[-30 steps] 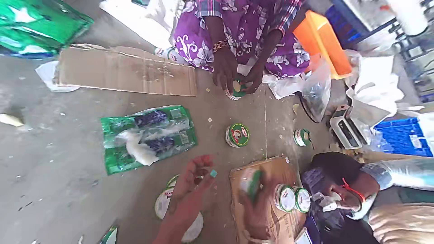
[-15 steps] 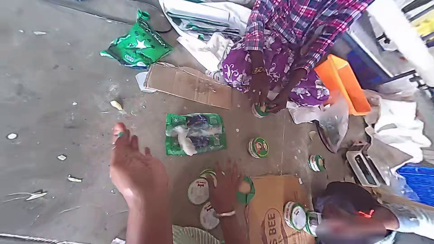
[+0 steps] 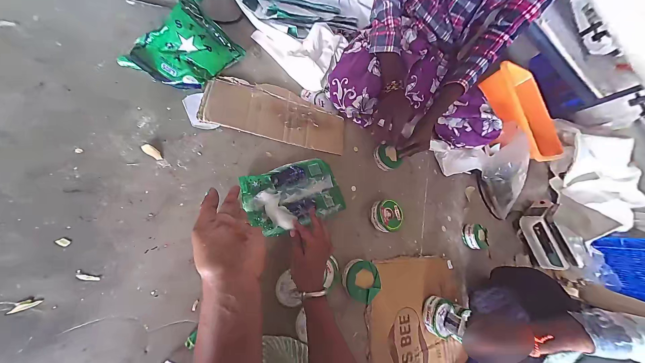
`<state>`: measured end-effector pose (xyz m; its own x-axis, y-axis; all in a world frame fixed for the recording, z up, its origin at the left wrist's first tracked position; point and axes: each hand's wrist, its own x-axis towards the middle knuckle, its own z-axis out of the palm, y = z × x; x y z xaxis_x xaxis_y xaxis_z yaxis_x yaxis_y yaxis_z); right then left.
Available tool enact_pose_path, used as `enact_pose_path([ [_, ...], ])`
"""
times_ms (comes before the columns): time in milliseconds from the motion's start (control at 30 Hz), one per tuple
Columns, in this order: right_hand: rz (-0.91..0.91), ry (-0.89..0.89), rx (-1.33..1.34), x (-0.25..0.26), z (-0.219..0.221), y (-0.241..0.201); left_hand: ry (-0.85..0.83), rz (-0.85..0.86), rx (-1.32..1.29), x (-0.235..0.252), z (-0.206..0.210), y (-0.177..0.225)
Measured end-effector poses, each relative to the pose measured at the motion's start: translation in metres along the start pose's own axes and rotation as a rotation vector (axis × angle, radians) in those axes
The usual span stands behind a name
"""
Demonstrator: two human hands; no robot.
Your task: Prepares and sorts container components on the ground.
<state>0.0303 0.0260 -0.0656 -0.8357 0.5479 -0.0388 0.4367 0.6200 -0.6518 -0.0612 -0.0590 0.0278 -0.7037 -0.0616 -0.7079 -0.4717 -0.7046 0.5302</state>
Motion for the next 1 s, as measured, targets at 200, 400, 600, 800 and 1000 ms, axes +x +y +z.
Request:
enact_pose_path([
  [200, 0.182, -0.049, 0.412, -0.002, -0.024, 0.008, 0.013, 0.008, -0.005, -0.001, -0.002, -0.001],
  [400, 0.408, 0.053, 0.717, -0.043, -0.105, 0.047, 0.004, 0.050, -0.015, -0.001, -0.007, -0.002],
  [600, 0.334, 0.118, -0.014, -0.084, -0.117, 0.107, -0.049, -0.017, 0.011, -0.011, 0.001, -0.017],
  [800, 0.047, 0.178, -0.542, -0.068, -0.104, 0.095, -0.081, -0.054, 0.031, -0.015, 0.003, -0.023],
  [1000, -0.120, 0.034, -0.772, -0.130, -0.101, 0.104, -0.088, -0.036, 0.047, -0.010, 0.002, -0.027],
])
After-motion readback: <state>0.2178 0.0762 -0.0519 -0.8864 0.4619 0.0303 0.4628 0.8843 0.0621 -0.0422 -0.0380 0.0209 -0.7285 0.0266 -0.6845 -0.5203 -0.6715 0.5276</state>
